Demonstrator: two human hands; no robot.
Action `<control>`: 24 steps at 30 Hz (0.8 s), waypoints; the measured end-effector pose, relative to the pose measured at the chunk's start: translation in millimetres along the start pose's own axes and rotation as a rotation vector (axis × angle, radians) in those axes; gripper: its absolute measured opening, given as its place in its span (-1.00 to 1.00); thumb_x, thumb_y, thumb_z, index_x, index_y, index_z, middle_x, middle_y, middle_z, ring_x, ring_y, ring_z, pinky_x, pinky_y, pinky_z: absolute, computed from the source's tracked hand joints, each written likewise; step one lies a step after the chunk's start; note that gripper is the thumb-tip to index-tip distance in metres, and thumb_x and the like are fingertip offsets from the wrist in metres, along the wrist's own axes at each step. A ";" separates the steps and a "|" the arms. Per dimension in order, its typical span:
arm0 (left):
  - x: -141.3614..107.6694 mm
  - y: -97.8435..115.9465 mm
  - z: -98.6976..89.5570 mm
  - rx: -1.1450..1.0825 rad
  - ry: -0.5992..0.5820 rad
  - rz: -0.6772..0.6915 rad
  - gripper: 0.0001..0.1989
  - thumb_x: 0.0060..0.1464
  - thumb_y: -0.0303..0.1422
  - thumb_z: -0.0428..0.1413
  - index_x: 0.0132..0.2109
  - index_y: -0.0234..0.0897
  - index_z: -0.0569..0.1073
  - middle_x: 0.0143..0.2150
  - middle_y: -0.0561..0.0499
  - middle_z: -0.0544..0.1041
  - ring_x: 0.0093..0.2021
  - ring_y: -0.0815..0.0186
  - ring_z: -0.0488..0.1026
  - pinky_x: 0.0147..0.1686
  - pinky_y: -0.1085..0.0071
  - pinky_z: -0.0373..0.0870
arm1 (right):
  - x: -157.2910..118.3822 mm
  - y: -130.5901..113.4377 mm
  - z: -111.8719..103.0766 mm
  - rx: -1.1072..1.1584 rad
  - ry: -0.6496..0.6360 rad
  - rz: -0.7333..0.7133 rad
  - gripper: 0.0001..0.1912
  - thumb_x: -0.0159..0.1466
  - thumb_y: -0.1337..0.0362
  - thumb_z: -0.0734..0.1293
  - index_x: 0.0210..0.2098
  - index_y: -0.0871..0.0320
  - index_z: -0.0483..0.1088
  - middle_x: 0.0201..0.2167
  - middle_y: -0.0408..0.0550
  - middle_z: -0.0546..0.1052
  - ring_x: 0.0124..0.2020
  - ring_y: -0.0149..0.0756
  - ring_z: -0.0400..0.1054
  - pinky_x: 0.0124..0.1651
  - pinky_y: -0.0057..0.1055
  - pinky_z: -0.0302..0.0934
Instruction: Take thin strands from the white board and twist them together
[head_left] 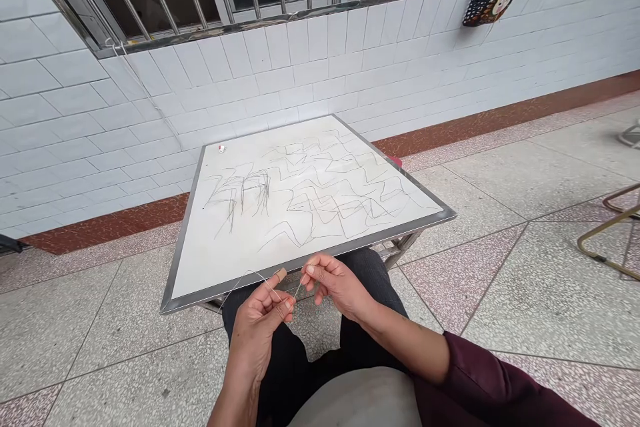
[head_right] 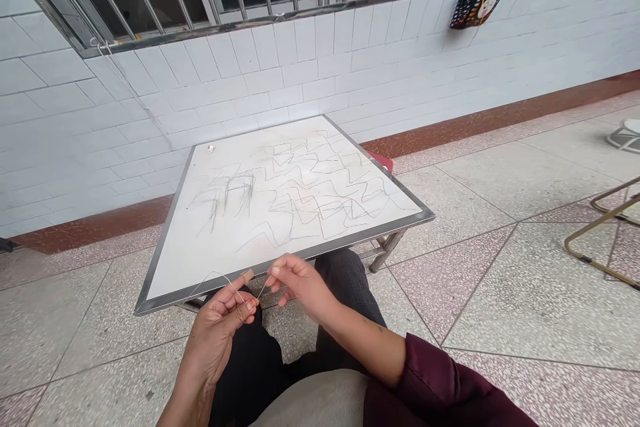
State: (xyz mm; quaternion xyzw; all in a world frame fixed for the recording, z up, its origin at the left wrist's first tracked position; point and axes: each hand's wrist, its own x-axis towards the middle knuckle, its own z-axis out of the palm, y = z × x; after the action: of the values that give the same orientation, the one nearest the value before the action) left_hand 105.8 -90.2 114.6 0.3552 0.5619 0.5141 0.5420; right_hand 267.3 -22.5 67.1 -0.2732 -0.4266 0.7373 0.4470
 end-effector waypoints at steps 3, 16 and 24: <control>-2.1 3.1 -0.3 0.011 0.011 -0.008 -0.40 -0.17 -0.22 0.39 0.08 -0.21 0.55 -0.39 0.02 0.52 -0.38 0.35 0.39 -0.35 0.44 0.38 | 2.2 -3.7 -7.3 -0.050 0.039 -0.023 -0.70 0.12 0.07 0.49 -0.39 0.14 0.40 -0.47 -0.16 0.48 -0.46 -0.42 0.31 -0.57 -0.59 0.18; -4.4 -1.3 -1.8 0.035 -0.083 -0.037 -0.43 -0.14 -0.26 0.37 0.09 -0.18 0.55 -0.42 0.04 0.51 -0.40 0.38 0.38 -0.36 0.45 0.36 | 0.3 -23.6 -29.4 -0.235 -0.143 -0.019 -0.73 0.15 0.09 0.46 -0.43 0.15 0.42 -0.40 -0.22 0.28 -0.52 -0.52 0.09 -0.51 -0.52 0.04; -5.1 -3.7 -0.9 0.057 -0.138 -0.049 -0.44 -0.11 -0.28 0.36 0.09 -0.20 0.54 -0.41 0.04 0.52 -0.39 0.37 0.38 -0.35 0.43 0.36 | 2.0 -24.3 -42.8 -0.263 -0.308 -0.027 -0.72 0.20 0.10 0.43 -0.43 0.17 0.38 -0.38 -0.18 0.28 -0.48 -0.50 0.17 -0.53 -0.57 0.15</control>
State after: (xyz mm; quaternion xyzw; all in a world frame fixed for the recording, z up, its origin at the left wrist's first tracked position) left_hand 106.4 -96.1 112.1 0.3911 0.5461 0.4588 0.5816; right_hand 310.3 1.4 67.4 -0.2075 -0.5863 0.7021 0.3467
